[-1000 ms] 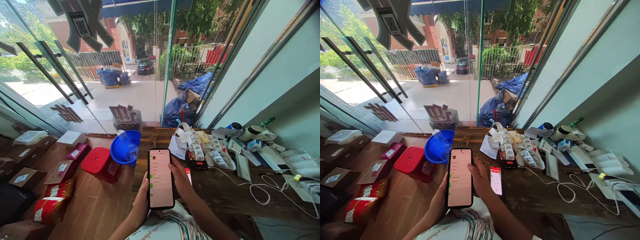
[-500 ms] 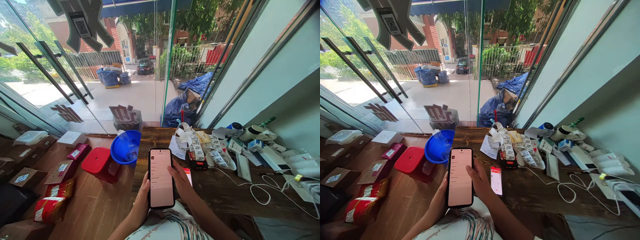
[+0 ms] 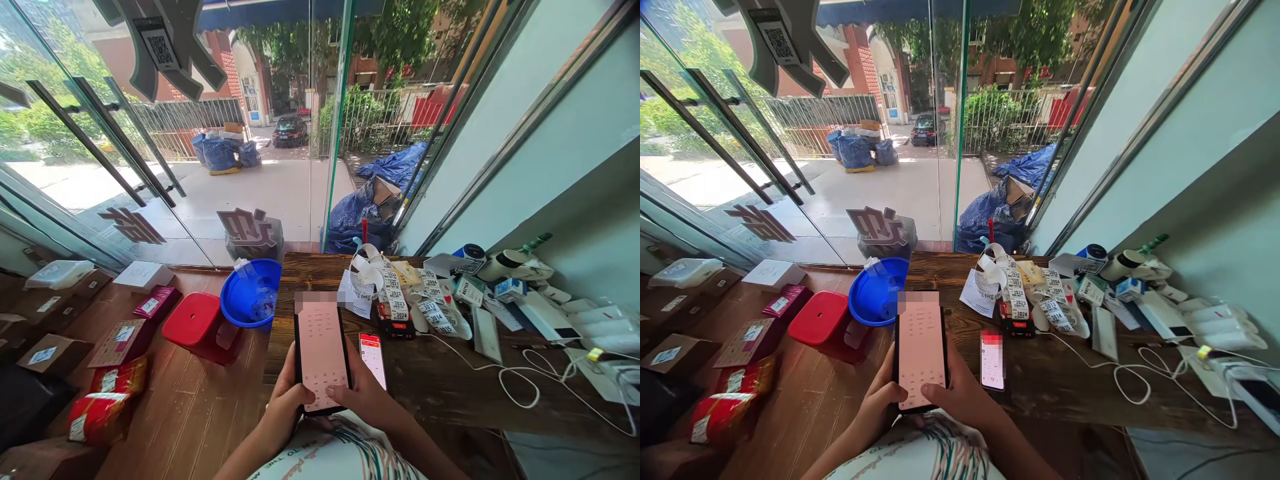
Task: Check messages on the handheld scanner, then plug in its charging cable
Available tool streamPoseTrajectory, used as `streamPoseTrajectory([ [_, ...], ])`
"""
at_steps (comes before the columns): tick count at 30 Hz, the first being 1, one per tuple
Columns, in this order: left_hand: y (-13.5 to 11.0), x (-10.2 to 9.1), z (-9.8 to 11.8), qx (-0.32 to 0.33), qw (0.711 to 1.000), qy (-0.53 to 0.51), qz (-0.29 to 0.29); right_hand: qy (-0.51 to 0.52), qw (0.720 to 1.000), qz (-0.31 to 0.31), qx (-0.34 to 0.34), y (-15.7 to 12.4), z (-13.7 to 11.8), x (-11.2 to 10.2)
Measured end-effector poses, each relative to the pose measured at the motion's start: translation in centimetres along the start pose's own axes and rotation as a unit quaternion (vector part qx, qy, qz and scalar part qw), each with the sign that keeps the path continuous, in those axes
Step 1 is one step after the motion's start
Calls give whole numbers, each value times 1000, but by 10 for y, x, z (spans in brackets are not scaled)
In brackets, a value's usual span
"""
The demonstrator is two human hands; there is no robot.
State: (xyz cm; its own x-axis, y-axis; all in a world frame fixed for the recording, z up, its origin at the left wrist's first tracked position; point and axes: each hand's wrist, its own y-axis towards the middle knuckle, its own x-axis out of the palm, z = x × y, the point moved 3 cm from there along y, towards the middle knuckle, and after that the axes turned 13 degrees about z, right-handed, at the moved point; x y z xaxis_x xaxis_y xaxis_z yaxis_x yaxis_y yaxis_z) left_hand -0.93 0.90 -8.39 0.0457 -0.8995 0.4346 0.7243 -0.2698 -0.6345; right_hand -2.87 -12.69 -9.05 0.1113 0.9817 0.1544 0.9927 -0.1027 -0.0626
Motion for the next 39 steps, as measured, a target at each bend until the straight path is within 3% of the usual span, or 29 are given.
streamPoseTrajectory([
  [7, 0, 1, 0, 32, 998, 61, -8, 21, 999, -25, -16, 1, 0, 2],
  [18, 10, -4, -4, 11, 1000, 21, -8, 26, 998, 0, 51, 2, 2, -2],
  [24, 7, -1, 0, 43, 996, 72, 2, 24, 998, -2, 51, 3, 7, -3],
  [28, 13, -5, -3, -3, 1000, -4, -16, 25, 999, -6, 41, 3, 9, -3],
  [31, 19, -8, -5, 0, 998, -53, -23, 15, 999, 1, 39, 4, 8, -3],
  [36, 23, -9, -7, 5, 1000, -17, 7, 18, 999, 1, 39, 6, 6, -1],
  [39, 23, -6, -5, 14, 999, -33, -25, 16, 999, 4, 34, 7, 8, -2],
])
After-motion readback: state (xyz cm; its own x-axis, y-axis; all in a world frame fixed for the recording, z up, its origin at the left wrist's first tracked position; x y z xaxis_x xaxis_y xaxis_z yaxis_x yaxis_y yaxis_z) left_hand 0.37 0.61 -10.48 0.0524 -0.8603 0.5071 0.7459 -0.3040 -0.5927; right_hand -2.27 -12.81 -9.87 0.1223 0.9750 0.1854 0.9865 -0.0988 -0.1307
